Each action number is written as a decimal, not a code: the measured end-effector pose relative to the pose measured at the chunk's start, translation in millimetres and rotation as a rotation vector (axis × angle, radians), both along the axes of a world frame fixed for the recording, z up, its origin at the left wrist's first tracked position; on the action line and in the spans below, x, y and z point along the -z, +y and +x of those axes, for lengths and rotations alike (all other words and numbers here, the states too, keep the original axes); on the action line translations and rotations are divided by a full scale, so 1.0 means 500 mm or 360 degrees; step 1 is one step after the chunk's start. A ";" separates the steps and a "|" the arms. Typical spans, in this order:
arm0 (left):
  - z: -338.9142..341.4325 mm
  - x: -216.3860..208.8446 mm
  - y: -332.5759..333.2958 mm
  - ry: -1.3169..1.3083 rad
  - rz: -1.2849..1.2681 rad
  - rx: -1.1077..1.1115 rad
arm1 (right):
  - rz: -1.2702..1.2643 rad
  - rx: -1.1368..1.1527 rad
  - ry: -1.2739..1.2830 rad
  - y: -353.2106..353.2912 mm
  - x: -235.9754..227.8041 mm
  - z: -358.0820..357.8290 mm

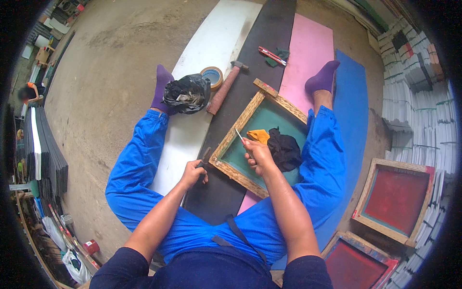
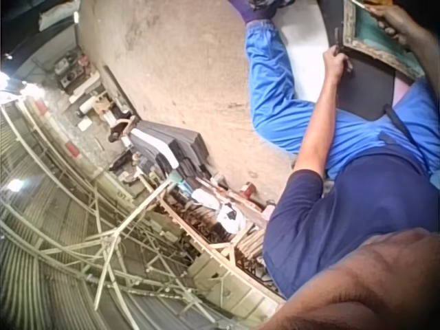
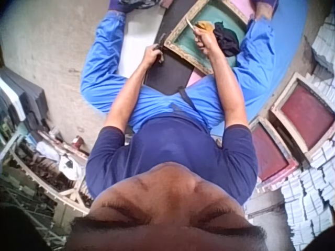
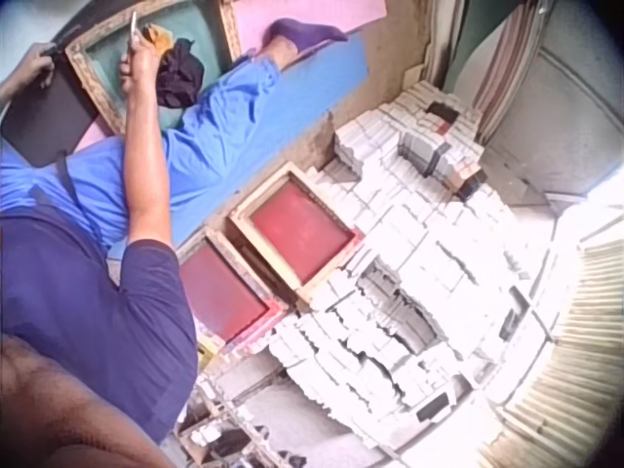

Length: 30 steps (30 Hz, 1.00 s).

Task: The person sits on the floor and uses a small metal tool to scrape and clean the edges of a wooden screen printing frame. The person holds the frame steady with one hand while scraping along the inner edge with the other.

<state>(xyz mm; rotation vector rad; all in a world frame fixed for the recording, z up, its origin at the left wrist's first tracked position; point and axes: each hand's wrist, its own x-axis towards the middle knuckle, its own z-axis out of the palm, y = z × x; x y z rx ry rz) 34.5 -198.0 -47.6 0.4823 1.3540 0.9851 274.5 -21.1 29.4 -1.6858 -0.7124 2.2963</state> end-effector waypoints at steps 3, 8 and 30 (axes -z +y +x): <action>0.005 -0.002 0.007 -0.0018 0.0006 0.0019 | 0.0421 -0.0152 -0.0199 0.002 0.043 0.021; -0.002 0.015 -0.003 -0.0034 0.0028 -0.0002 | 0.1536 -0.0745 -0.1097 -0.032 -0.016 -0.010; 0.001 -0.002 0.007 0.0006 -0.0014 0.0003 | 0.2054 -0.1292 -0.1480 -0.044 0.009 -0.028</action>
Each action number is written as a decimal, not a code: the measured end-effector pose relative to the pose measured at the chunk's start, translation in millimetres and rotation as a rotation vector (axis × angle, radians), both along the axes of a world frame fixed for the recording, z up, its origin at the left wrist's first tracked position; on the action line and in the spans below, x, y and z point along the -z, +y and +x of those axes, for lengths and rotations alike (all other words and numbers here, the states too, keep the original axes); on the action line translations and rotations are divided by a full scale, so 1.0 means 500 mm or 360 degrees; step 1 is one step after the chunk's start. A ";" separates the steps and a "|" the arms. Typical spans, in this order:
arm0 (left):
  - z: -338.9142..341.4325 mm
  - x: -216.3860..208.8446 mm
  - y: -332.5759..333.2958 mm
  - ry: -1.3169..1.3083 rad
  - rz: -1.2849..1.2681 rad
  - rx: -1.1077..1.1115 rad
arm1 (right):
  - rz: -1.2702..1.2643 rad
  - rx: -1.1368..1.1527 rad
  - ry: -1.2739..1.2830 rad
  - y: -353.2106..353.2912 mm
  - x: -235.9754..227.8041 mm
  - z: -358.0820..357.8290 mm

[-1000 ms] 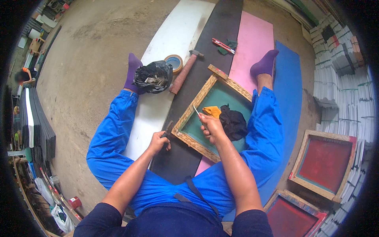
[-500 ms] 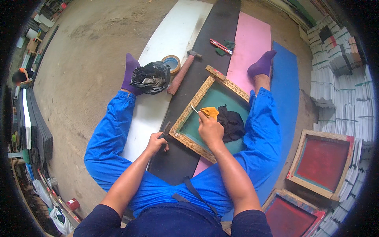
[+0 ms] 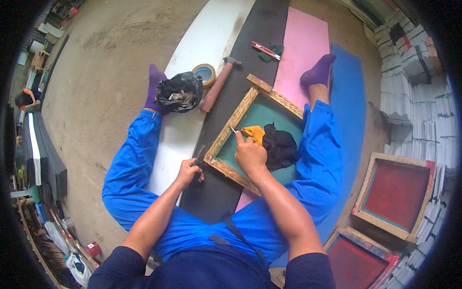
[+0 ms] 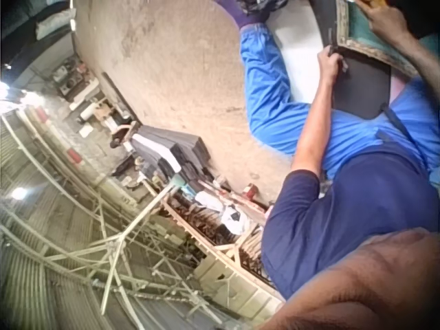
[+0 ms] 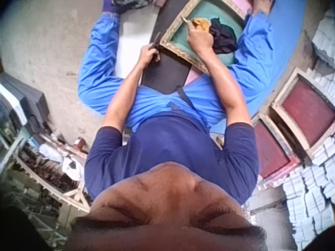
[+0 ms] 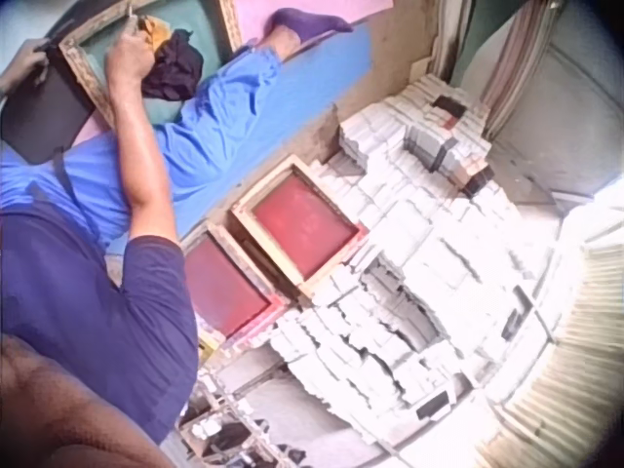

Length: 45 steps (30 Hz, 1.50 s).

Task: The person sits on the floor and uses a small metal tool to scrape and clean the edges of a wooden screen printing frame. The person holds the frame steady with one hand while scraping along the inner edge with the other.

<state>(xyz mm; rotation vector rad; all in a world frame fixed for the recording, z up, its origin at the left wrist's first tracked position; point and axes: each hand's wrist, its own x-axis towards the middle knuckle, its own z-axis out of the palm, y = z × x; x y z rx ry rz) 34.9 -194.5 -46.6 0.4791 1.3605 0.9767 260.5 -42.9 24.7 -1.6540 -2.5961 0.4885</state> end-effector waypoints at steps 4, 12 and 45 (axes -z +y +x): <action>0.002 -0.001 -0.002 -0.0020 0.0062 -0.0045 | -0.0066 0.0028 0.0042 0.012 -0.014 0.003; -0.002 0.003 -0.003 -0.0034 0.0035 -0.0012 | 0.0039 0.0047 -0.0066 -0.002 -0.018 -0.005; 0.000 -0.004 -0.006 0.0006 0.0002 -0.0040 | -0.0306 0.0224 0.0446 0.015 -0.005 0.024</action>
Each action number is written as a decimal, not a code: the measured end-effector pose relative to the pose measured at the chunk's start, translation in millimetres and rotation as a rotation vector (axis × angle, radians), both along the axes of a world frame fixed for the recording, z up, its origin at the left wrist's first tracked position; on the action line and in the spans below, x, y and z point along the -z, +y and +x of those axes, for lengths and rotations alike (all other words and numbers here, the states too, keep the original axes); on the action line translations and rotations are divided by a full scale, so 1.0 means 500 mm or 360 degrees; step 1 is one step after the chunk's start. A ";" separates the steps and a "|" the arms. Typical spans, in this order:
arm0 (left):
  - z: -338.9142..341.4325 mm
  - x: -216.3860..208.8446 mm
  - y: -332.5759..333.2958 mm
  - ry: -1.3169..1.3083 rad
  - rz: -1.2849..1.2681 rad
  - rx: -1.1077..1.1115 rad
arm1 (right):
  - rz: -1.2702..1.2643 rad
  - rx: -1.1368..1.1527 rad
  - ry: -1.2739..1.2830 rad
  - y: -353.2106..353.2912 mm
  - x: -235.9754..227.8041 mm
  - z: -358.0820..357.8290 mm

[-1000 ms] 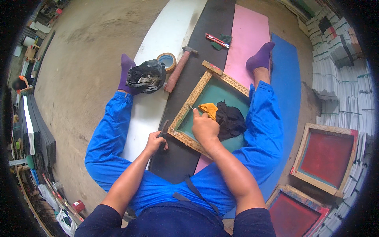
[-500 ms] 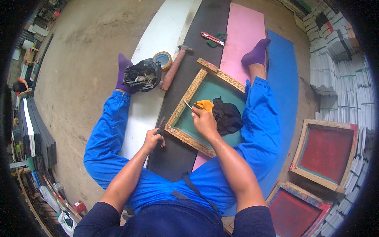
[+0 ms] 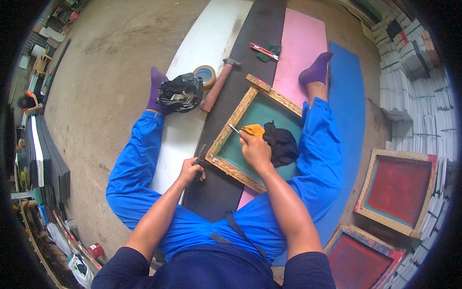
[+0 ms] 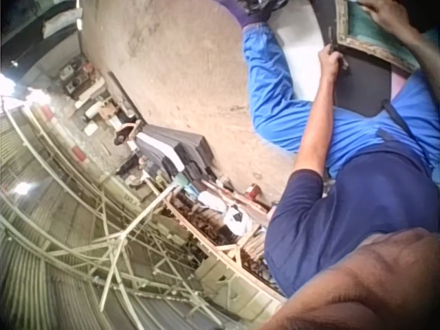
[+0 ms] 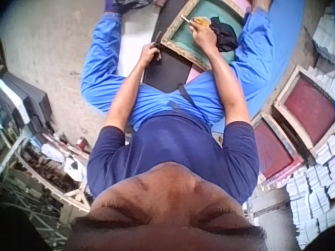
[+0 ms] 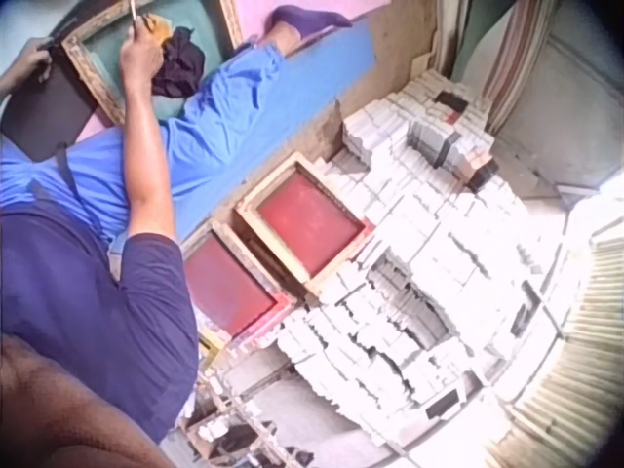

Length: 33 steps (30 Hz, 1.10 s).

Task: The person sits on the floor and uses a small metal tool to scrape and clean the edges of a wooden screen printing frame. The person holds the frame steady with one hand while scraping along the inner edge with the other.

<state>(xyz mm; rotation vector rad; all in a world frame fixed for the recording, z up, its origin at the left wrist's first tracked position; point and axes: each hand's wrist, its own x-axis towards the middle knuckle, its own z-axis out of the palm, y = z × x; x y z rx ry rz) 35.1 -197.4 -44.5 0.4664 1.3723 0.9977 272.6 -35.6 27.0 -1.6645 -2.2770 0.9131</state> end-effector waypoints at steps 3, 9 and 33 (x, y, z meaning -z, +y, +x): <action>0.002 -0.003 0.005 -0.0006 0.0016 0.0034 | -0.1029 0.0569 0.0525 0.024 0.009 0.000; -0.002 0.012 0.002 -0.0056 0.0056 0.0028 | -0.0199 0.0241 0.0268 0.025 0.005 0.016; 0.008 -0.010 0.009 0.0039 0.0051 0.0096 | 0.0351 -0.0052 0.0116 0.027 0.070 0.007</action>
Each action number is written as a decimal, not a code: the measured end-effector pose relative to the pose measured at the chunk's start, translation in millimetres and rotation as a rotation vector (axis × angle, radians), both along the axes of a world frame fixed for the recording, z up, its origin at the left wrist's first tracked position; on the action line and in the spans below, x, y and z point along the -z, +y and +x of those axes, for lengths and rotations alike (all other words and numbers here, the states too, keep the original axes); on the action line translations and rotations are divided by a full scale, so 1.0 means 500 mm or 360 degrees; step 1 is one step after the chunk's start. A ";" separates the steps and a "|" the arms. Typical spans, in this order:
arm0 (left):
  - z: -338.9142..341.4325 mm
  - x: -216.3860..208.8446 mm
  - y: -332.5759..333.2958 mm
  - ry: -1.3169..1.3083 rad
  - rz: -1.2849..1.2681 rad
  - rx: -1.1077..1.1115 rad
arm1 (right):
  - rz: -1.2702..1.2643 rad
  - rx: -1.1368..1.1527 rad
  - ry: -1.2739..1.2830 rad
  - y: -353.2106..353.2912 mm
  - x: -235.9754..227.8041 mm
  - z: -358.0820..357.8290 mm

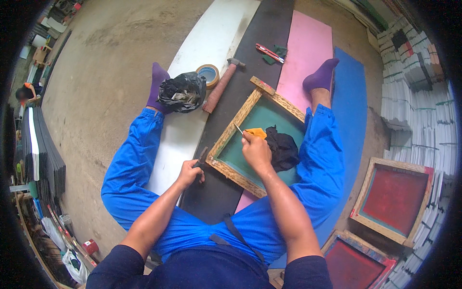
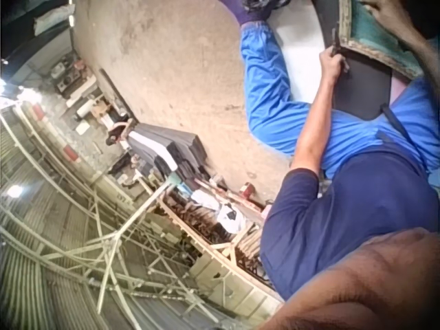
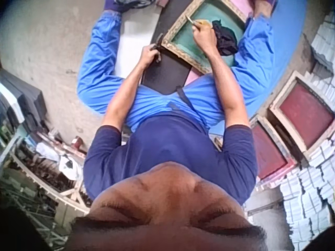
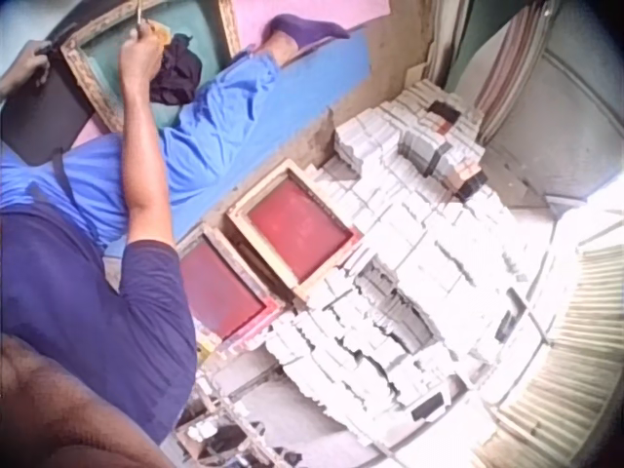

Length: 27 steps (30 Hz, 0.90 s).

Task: The person sits on the floor and uses a small metal tool to scrape and clean the edges of a wooden screen printing frame. The person holds the frame steady with one hand while scraping along the inner edge with the other.

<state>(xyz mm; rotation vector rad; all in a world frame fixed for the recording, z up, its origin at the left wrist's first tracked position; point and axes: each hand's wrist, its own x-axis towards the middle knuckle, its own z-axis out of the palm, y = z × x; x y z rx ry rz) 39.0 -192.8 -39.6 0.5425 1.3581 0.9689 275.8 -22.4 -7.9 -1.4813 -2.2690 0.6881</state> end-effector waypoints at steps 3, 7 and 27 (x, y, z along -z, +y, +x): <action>-0.004 0.001 -0.004 0.0017 -0.0002 -0.0004 | 0.0373 -0.0169 -0.0642 -0.028 -0.022 -0.011; -0.005 0.005 -0.005 0.0006 -0.0010 -0.0019 | 0.0428 -0.0134 -0.0828 -0.041 -0.047 -0.041; 0.000 0.015 -0.004 0.0001 0.0009 -0.0029 | -0.0316 0.0242 0.0022 -0.030 -0.028 -0.024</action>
